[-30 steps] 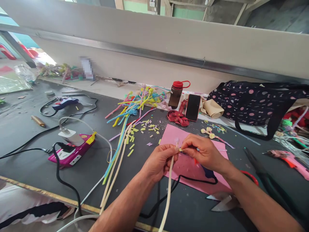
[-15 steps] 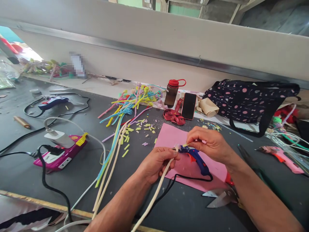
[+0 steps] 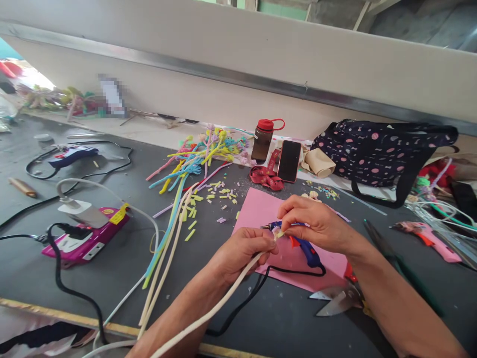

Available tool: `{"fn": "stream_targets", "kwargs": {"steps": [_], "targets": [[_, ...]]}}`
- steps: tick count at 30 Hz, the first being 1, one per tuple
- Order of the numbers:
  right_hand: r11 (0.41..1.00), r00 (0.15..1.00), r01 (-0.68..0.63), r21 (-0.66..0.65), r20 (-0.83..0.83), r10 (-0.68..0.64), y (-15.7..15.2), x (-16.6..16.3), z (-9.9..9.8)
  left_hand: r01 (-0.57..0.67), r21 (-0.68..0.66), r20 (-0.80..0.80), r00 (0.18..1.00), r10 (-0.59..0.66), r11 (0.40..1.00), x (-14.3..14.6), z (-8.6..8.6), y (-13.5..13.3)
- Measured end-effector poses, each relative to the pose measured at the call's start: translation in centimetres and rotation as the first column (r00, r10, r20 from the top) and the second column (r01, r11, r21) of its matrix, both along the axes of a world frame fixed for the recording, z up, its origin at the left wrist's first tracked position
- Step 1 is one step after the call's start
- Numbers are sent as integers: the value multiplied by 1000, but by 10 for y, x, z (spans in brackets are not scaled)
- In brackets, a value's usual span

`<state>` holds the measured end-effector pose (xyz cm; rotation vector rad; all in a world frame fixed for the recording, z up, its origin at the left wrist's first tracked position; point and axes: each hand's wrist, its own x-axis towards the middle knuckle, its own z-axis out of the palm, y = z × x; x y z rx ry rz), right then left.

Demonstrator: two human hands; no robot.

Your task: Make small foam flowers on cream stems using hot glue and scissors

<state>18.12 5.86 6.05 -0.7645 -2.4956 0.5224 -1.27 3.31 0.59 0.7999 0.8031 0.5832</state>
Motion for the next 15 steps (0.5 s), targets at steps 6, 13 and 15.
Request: {"fn": "stream_targets", "kwargs": {"steps": [6, 13, 15], "targets": [[1000, 1000, -8, 15, 24, 8, -2, -2, 1, 11, 10, -37, 999, -11, 1000, 0, -1, 0], [999, 998, -20, 45, 68, 17, -4, -6, -1, -19, 79, -114, 993, 28, 997, 3, 3, -2], [998, 997, -24, 58, 75, 20, -4, -6, -2, -25, 98, -130, 991, 38, 995, 4, 3, -2]]}}
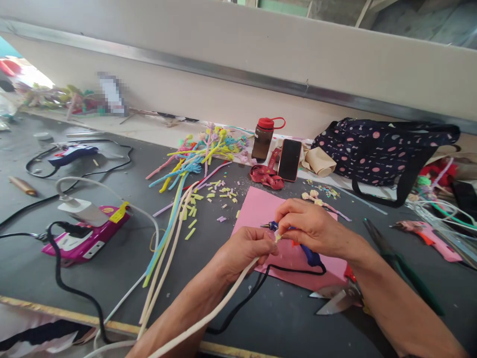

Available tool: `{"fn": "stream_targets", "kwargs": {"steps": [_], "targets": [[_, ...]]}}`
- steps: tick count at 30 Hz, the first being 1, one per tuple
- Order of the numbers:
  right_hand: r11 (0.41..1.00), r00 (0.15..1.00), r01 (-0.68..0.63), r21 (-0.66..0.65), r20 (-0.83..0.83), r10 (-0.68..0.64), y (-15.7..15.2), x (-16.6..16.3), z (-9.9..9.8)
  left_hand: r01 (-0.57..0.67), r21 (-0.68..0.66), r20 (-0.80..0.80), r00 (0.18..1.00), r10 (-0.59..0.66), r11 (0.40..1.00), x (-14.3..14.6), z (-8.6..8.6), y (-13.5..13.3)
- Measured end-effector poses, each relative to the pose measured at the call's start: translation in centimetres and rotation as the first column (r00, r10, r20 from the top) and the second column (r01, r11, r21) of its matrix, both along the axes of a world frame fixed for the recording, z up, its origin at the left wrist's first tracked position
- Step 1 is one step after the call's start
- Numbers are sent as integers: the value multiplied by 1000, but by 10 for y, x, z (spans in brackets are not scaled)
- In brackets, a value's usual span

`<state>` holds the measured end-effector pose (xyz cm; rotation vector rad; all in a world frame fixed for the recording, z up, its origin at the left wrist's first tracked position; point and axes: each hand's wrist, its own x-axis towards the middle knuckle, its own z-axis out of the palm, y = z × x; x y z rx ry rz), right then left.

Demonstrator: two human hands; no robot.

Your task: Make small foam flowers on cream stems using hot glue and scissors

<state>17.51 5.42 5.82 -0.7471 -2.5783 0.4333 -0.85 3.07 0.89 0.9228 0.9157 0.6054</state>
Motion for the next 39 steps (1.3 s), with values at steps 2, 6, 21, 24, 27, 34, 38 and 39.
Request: {"fn": "stream_targets", "kwargs": {"steps": [2, 6, 21, 24, 27, 34, 38, 39], "targets": [[1000, 1000, 4, 13, 6, -5, 0, 0, -1, -1, 15, -10, 1000, 1, 1000, 0, -1, 0], [1000, 1000, 8, 13, 15, -8, -1, 0, -2, 5, 40, 10, 1000, -6, 999, -1, -4, 1], [999, 999, 2, 46, 42, -4, -2, -1, -4, 10, 46, 11, 1000, -10, 999, -2, -5, 1], [999, 999, 0, 41, 52, -2, -2, -1, -4, 14, 44, -7, 1000, -14, 999, -2, -6, 1], [999, 999, -7, 42, 54, 5, -2, -1, -4, 10, 46, -1, 1000, -10, 999, -2, -6, 1], [999, 999, -6, 50, 49, 3, -2, -1, -4, 2, 54, 10, 1000, -2, 999, -2, -7, 1], [999, 1000, 3, 53, 5, -3, -1, -1, -3, -1, 55, 22, 1000, -1, 998, -3, -6, 1], [999, 1000, 5, 49, -10, -5, 0, -1, -3, -2, 45, 16, 1000, 1, 999, -3, -5, 1]]}}
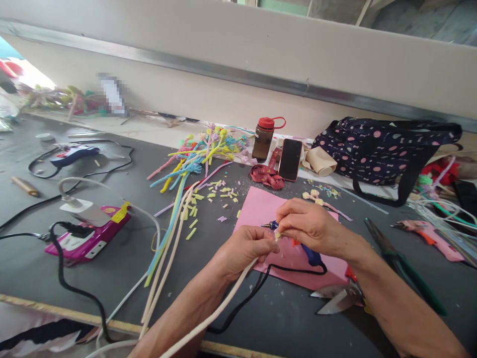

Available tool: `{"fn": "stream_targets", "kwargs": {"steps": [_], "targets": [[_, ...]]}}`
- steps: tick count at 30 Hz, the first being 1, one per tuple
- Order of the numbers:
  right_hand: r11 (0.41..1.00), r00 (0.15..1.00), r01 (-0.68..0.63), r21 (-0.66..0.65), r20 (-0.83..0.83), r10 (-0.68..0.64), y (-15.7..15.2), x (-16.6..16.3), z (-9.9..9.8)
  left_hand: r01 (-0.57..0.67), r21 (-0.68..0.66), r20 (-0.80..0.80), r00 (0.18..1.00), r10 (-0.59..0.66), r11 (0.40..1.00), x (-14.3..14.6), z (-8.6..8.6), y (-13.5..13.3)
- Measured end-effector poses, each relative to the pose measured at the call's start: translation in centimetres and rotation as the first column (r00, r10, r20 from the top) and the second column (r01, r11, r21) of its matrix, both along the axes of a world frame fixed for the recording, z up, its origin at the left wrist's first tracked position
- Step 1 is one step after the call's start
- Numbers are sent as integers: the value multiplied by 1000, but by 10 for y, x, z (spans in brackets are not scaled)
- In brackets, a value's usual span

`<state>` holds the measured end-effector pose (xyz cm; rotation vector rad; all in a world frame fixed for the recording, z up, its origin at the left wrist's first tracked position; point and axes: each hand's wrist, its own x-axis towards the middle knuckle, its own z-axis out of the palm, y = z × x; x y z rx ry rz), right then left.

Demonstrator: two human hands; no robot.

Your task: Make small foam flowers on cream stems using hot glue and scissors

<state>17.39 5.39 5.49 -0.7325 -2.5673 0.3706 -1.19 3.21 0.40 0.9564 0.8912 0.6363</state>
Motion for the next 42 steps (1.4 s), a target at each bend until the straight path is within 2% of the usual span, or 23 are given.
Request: {"fn": "stream_targets", "kwargs": {"steps": [5, 13, 18, 27, 42], "targets": [[998, 994, -21, -53, -105, 16, 2, 3, 2, -4, -71, 4, 1000, 4, 997, -3, 6, 0], [982, 933, 8, -187, -352, -75, 6, 12, 6, 126, -145, 187, 977, -98, 981, -9, 3, 2], [978, 935, -18, -208, -349, -57, 6, 11, 6, 186, -178, 258, 956, -137, 966, -11, 0, 4], [972, 949, -62, -225, -315, -12, 4, 5, 1, 175, -176, 250, 960, -128, 969, -9, 1, 3], [963, 950, -56, -264, -310, -30, 4, 2, -5, 154, -158, 218, 969, -118, 975, -8, 3, 0]]}}
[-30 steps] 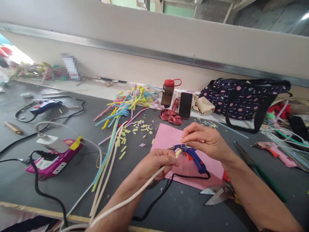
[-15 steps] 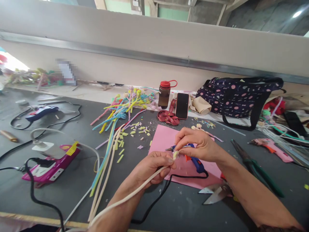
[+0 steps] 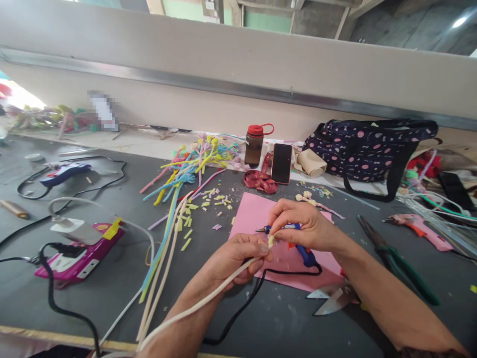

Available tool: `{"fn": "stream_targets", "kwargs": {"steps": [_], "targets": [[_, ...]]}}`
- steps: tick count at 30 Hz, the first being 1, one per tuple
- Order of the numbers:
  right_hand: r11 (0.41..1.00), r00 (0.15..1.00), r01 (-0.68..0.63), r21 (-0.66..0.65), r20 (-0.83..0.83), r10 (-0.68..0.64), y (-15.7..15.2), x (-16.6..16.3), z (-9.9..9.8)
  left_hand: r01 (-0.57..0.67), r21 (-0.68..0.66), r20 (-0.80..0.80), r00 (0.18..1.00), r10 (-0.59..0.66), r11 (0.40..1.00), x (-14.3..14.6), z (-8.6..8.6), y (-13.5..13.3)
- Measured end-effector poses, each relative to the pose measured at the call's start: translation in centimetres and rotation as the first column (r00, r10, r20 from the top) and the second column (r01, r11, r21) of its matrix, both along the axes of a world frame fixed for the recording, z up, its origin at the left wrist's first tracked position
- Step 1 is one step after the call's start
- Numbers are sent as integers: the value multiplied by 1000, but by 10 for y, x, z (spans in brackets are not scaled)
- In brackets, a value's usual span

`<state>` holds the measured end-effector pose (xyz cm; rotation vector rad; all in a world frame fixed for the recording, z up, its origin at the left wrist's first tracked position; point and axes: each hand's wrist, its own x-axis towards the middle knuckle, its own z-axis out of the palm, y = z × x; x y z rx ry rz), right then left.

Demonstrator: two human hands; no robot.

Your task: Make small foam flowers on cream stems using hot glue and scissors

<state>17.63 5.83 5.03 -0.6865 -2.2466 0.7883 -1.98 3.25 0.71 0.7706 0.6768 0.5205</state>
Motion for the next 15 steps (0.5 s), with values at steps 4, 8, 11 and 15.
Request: {"fn": "stream_targets", "kwargs": {"steps": [4, 8, 11, 15], "targets": [[1000, 1000, 3, 0, 12, -3, 1, 0, -1, -1, -2, -8, 1000, 1, 1000, 0, 1, 0], [1000, 1000, 4, 2, 23, -4, 1, -1, -1, 7, 2, -4, 1000, -7, 1000, 0, 0, 1], [1000, 1000, 7, 3, 27, -7, 1, -2, -1, 11, 10, -4, 1000, -11, 1000, 0, 0, 1], [1000, 1000, 8, 2, 19, -8, 1, -1, -1, -4, 14, -7, 1000, 4, 1000, 0, 0, 1]]}}
